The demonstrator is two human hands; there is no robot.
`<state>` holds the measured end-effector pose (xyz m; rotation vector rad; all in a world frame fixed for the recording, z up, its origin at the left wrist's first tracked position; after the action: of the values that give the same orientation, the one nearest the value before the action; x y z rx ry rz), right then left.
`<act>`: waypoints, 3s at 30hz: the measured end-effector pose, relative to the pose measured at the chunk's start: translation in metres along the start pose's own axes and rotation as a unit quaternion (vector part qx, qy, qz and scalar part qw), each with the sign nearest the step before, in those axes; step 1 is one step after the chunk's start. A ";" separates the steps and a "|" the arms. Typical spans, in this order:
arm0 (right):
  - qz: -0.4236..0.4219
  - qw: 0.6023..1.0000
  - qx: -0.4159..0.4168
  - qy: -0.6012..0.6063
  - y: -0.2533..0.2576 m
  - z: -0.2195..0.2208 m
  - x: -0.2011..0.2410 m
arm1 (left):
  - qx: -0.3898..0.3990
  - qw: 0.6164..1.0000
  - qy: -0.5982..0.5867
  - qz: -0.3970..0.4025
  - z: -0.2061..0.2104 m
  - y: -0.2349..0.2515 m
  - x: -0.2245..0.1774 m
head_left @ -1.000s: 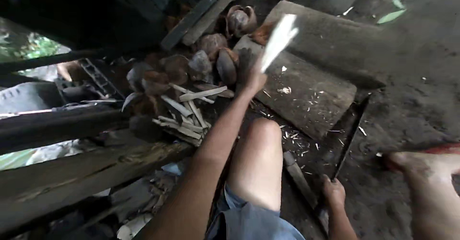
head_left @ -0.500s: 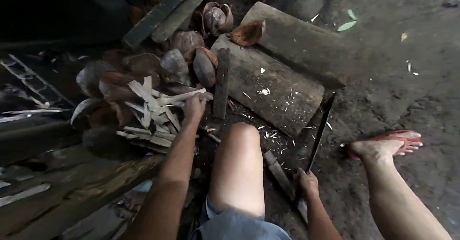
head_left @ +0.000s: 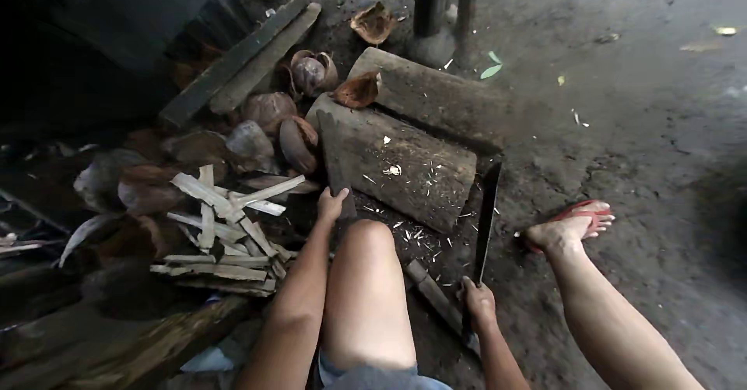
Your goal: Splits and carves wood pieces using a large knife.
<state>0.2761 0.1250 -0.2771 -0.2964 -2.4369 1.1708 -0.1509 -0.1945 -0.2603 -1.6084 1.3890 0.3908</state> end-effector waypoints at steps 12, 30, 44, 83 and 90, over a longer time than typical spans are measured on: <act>-0.166 0.980 -0.057 0.097 -0.084 -0.049 0.049 | -0.036 0.916 -0.131 0.379 -0.028 -0.087 -0.255; -0.484 0.860 -0.096 0.130 -0.241 -0.109 0.121 | 0.255 0.926 0.092 0.263 0.170 -0.134 -0.223; -0.347 0.928 -0.059 -0.125 -0.223 -0.077 0.176 | 0.271 0.911 0.127 0.282 0.166 -0.132 -0.227; -0.213 0.960 -0.016 -0.182 -0.152 -0.051 0.159 | 0.219 0.908 0.251 0.252 0.087 -0.127 -0.205; -0.274 0.943 -0.064 -0.176 -0.192 -0.067 0.182 | 0.192 0.930 0.218 0.226 0.072 -0.114 -0.202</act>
<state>0.1428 0.1180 -0.0387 0.5750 -2.6383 0.8685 -0.0871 -0.0269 -0.0964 -1.0777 2.0424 0.0066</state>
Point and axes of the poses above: each hand's wrist, its own y-axis towards the middle knuckle, its own z-axis out of the palm, x = y × z, the point moved 9 cm from there along y, towards the middle knuckle, and after that the axes turned 10 degrees about z, right-handed, at the moved point
